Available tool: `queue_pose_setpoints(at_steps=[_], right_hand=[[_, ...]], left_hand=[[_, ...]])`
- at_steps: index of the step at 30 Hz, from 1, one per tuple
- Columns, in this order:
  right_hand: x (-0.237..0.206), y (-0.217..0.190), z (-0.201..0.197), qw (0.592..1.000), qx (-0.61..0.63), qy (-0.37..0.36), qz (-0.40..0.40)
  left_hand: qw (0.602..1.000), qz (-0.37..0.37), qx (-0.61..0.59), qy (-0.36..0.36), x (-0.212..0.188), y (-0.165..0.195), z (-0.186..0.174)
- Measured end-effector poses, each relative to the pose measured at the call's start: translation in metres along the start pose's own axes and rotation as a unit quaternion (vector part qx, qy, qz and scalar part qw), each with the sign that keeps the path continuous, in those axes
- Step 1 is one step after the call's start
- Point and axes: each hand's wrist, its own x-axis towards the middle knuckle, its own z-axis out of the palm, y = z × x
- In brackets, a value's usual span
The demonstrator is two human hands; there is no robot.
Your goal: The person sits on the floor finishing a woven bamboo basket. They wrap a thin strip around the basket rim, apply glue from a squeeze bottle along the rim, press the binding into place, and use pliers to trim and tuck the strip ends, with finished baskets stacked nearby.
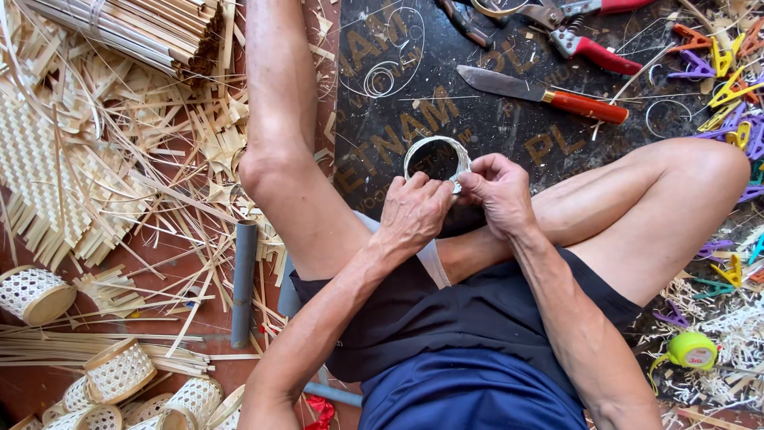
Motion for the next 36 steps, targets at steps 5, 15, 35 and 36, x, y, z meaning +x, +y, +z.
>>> queue_pose_setpoints(at_steps=[5, 15, 35, 36], right_hand=[[0.002, -0.005, 0.000, 0.999, 0.029, -0.013, 0.013], [0.031, -0.038, 0.008, 0.993, -0.117, -0.007, 0.020], [0.030, -0.019, 0.013, 0.997, -0.070, 0.014, -0.028], [0.030, -0.019, 0.013, 0.997, -0.069, 0.014, -0.025]], left_hand=[[1.000, -0.004, 0.003, -0.016, 0.003, 0.000, -0.002], [0.996, 0.041, -0.013, 0.074, 0.010, -0.007, -0.028], [0.628, -0.434, -0.626, 0.159, -0.021, -0.049, 0.023], [0.630, -0.434, -0.623, 0.161, -0.021, -0.050, 0.023]])
